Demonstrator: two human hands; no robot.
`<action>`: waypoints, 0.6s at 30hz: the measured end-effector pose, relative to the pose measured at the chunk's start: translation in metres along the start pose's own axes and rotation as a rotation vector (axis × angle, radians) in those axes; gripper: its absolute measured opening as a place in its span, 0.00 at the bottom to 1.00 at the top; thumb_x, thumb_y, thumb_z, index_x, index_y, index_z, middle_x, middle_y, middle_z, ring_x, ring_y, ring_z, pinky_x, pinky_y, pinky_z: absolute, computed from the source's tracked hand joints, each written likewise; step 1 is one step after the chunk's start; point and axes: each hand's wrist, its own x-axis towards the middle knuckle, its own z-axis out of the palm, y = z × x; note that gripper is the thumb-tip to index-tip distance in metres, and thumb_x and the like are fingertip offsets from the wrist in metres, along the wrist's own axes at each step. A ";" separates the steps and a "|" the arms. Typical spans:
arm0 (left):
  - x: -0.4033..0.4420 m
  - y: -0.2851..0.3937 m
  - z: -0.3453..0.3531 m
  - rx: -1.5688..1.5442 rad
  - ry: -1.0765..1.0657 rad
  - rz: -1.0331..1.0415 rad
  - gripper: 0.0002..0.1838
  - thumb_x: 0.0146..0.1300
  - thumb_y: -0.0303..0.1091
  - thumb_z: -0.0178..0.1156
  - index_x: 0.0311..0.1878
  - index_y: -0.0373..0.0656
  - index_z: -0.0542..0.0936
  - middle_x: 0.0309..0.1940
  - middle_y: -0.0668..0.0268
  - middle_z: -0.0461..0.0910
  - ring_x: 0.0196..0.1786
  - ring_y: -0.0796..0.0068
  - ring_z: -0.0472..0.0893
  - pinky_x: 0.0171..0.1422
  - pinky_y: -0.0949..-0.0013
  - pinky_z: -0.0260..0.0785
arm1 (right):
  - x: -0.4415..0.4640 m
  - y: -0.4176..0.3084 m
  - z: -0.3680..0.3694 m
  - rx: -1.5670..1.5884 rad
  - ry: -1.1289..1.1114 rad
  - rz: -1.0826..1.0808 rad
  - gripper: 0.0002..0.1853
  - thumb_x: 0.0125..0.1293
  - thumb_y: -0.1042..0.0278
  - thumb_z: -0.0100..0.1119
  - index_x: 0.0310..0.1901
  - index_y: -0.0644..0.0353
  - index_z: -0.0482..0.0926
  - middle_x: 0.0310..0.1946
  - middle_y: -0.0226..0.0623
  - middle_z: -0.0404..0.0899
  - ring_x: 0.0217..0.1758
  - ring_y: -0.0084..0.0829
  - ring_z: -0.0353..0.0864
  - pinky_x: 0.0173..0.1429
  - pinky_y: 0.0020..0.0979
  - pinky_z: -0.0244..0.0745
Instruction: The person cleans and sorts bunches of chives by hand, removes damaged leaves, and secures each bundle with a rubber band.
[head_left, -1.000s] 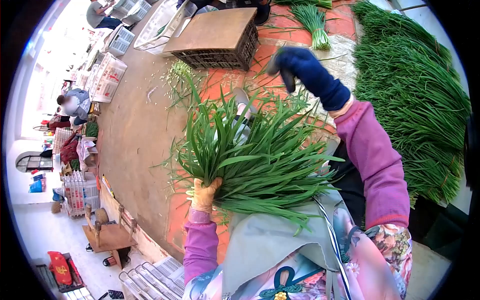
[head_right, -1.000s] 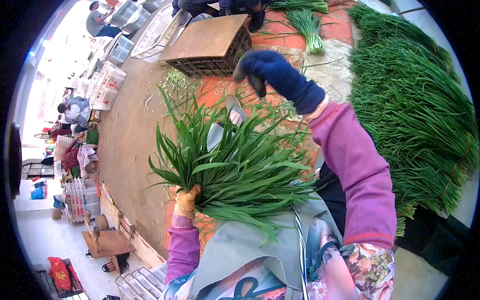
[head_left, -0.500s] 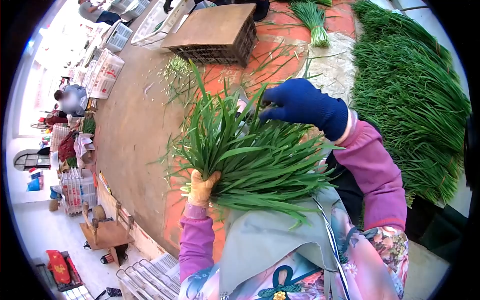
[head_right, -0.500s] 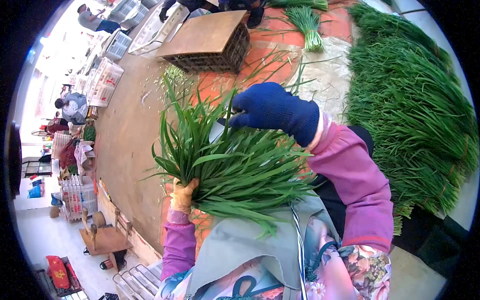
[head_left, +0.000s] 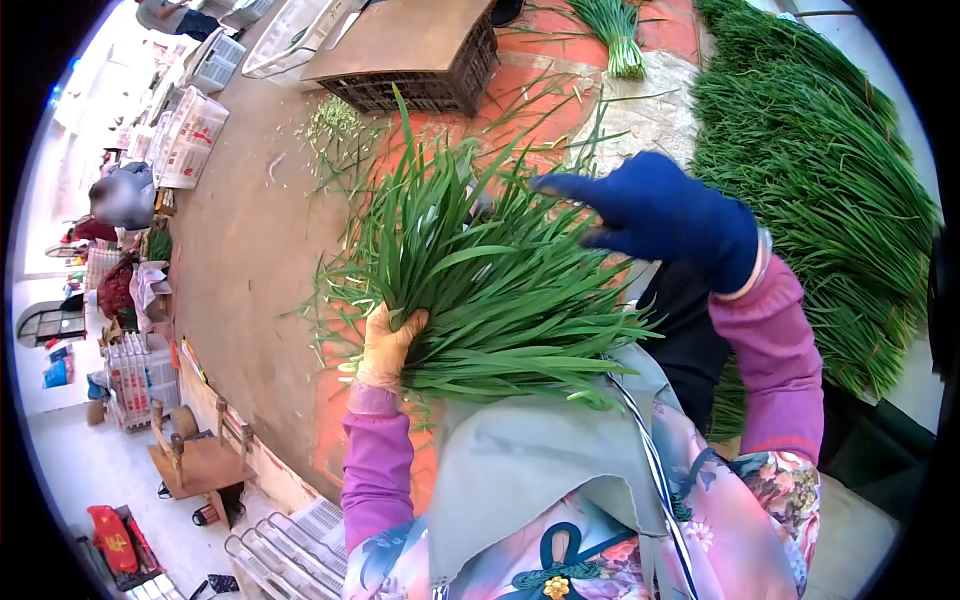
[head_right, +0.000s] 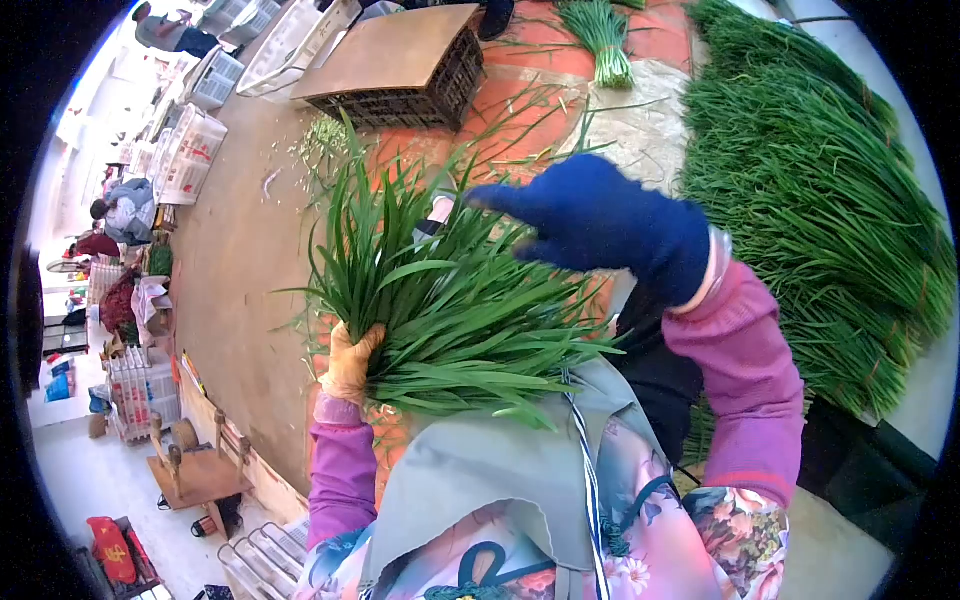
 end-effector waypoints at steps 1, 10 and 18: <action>0.000 0.003 0.001 -0.009 0.000 -0.010 0.16 0.56 0.22 0.60 0.50 0.37 0.75 0.41 0.70 0.78 0.42 0.80 0.74 0.50 0.75 0.66 | 0.001 -0.008 0.005 -0.078 -0.036 -0.005 0.16 0.52 0.59 0.62 0.45 0.47 0.77 0.21 0.39 0.75 0.24 0.43 0.76 0.29 0.40 0.70; 0.011 0.007 0.005 -0.024 0.028 -0.054 0.11 0.56 0.25 0.62 0.44 0.37 0.78 0.36 0.72 0.79 0.37 0.83 0.75 0.45 0.77 0.67 | -0.005 0.013 0.016 1.088 0.259 0.246 0.12 0.66 0.62 0.50 0.33 0.61 0.78 0.21 0.24 0.76 0.18 0.13 0.65 0.22 0.19 0.61; 0.022 0.010 0.007 -0.010 0.056 -0.090 0.11 0.56 0.27 0.63 0.42 0.37 0.79 0.36 0.71 0.80 0.36 0.83 0.75 0.44 0.78 0.68 | -0.048 -0.022 -0.005 0.464 0.078 -0.105 0.24 0.50 0.50 0.66 0.42 0.60 0.76 0.20 0.31 0.76 0.21 0.30 0.76 0.24 0.30 0.67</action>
